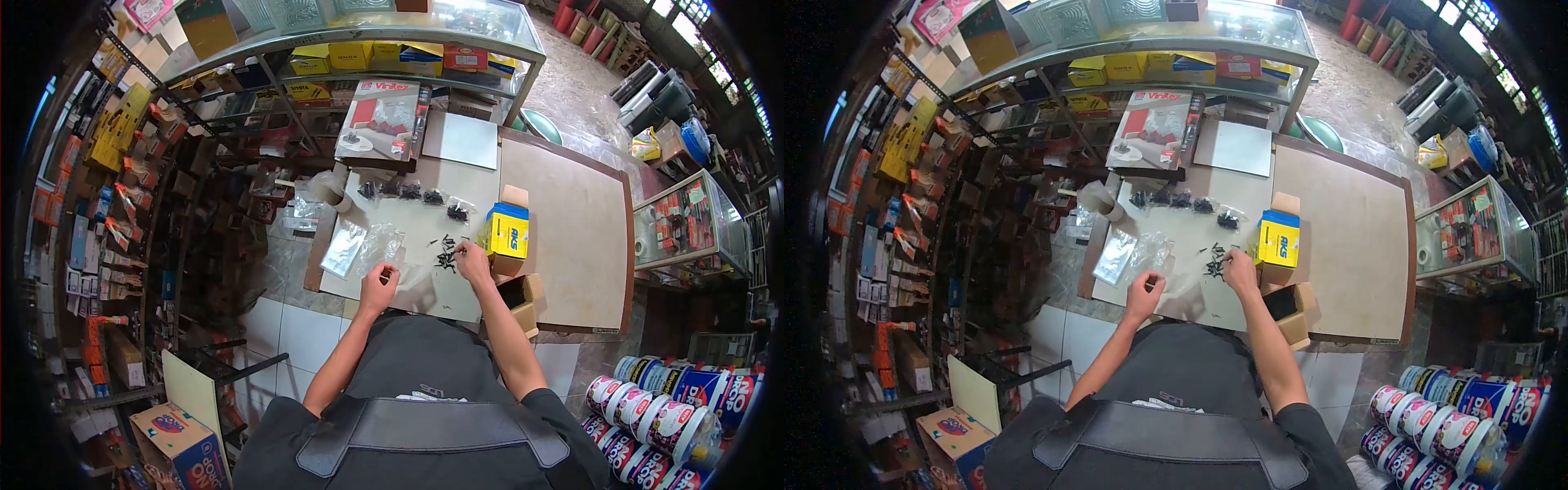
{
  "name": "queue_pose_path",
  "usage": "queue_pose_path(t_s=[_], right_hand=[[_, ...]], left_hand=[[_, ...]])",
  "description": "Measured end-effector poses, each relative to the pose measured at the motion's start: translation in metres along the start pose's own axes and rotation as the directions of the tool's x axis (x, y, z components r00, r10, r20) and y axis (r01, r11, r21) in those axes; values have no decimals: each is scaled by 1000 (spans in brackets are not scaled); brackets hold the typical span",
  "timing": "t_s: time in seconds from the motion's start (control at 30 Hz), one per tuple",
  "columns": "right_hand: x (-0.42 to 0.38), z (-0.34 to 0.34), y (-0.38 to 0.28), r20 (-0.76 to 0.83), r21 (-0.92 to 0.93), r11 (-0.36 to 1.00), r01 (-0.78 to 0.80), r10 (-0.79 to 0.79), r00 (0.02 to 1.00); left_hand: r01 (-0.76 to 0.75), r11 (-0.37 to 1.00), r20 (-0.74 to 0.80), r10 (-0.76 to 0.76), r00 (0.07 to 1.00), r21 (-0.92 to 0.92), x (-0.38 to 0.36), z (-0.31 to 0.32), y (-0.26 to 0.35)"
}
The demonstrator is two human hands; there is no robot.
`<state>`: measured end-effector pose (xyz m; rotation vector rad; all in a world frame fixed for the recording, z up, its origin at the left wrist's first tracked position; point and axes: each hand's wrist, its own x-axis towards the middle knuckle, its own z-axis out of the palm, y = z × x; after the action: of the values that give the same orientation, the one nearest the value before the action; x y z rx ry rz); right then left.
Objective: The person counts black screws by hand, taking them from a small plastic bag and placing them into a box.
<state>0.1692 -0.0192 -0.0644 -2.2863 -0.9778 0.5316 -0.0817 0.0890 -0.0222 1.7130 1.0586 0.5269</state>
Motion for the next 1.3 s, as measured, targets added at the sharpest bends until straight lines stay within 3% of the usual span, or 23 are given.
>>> queue_pose_path(t_s=[0.07,0.2,0.27,0.4,0.5,0.57,0.7,0.77,0.93,1.0,1.3], right_hand=[[0,3,6,9,145,989,-10,9,1000],[-4,0,11,-17,222,975,8,-4,1000],[-23,-29,-16,-122,434,901,22,35,992],[-60,-77,-27,-173,421,907,-26,109,979],[-84,-96,-1,-231,105,967,-232,250,940],[-99,-99,15,-222,42,962,-270,273,936],[-116,-89,47,-131,-82,958,-276,265,955],[-118,-85,41,-104,-356,913,-197,171,980],[-109,-75,35,-92,-381,886,-263,247,965],[-108,-77,41,-72,-268,922,-278,268,961],[-112,-83,51,-28,-245,949,-200,199,980]], left_hand=[[-1,1000,4,1,1000,-5,0,1,0],[16,1000,20,-16,1000,3,2,3,3],[6,1000,16,-6,1000,-11,3,3,5],[19,1000,23,-19,1000,2,4,6,5],[11,1000,32,-10,999,-4,4,9,4],[1,1000,38,-1,999,-22,4,12,4],[7,999,68,-4,998,-37,2,17,5],[1,1000,75,0,997,-20,2,19,8],[-18,999,79,20,997,-31,1,20,7],[-27,999,75,30,997,-34,-1,21,5],[10,999,84,-6,996,-53,-7,23,-1]])
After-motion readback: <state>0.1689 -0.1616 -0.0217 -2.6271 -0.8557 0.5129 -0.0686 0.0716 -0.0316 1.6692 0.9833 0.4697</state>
